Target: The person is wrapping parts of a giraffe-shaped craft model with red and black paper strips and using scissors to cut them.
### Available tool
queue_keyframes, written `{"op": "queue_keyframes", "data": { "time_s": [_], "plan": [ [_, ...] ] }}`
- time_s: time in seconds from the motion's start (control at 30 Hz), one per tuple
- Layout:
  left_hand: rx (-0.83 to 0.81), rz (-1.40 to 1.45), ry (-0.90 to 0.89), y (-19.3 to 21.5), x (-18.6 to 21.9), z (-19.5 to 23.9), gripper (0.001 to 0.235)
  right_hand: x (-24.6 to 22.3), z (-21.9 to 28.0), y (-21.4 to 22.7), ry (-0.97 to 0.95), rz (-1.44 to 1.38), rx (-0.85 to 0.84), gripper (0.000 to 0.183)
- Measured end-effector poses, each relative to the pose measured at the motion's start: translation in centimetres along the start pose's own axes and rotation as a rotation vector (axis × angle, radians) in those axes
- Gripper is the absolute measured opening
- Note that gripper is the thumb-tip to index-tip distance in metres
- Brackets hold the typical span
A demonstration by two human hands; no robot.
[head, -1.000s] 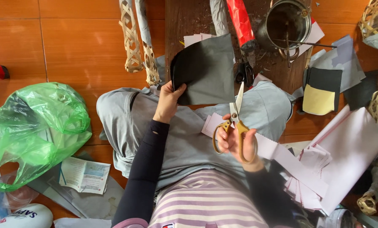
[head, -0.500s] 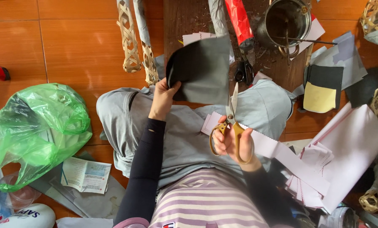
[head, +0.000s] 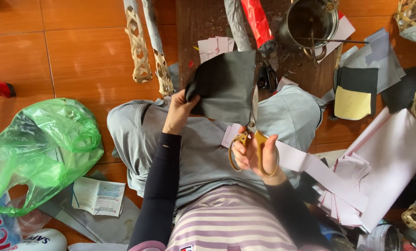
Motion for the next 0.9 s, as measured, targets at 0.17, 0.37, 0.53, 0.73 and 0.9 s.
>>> {"op": "queue_keyframes", "data": {
  "time_s": [0.17, 0.37, 0.53, 0.73, 0.9],
  "plan": [
    [-0.016, -0.003, 0.001, 1.7, -4.3, -0.3, 0.008, 1.3, -0.6, 3.6, 0.058, -0.153, 0.078, 0.075],
    [0.059, 0.065, 0.036, 0.8, 0.1, -0.6, 0.058, -0.3, -0.6, 2.0, 0.232, 0.315, 0.040, 0.061],
    [0.035, -0.010, -0.222, -0.7, 8.3, 0.4, 0.097, -0.6, 0.0, 3.2, 0.101, 0.995, 0.104, 0.069],
    [-0.307, -0.064, -0.272, -2.5, 8.6, 1.2, 0.068, 1.6, 0.4, 3.5, -0.157, 1.130, 0.132, 0.082],
    [-0.378, -0.105, -0.164, -2.0, 6.2, 0.9, 0.016, 2.5, -0.1, 3.4, -0.218, 0.901, 0.142, 0.076]
  ]
}}
Point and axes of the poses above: each hand's wrist, its own z-axis away from the middle knuckle, its own y-axis out of the back of the hand, x = y × z, the point moved 10 cm from there along -z, towards the middle knuckle, and after that the axes turned 10 degrees about x, right-handed, at the moved point
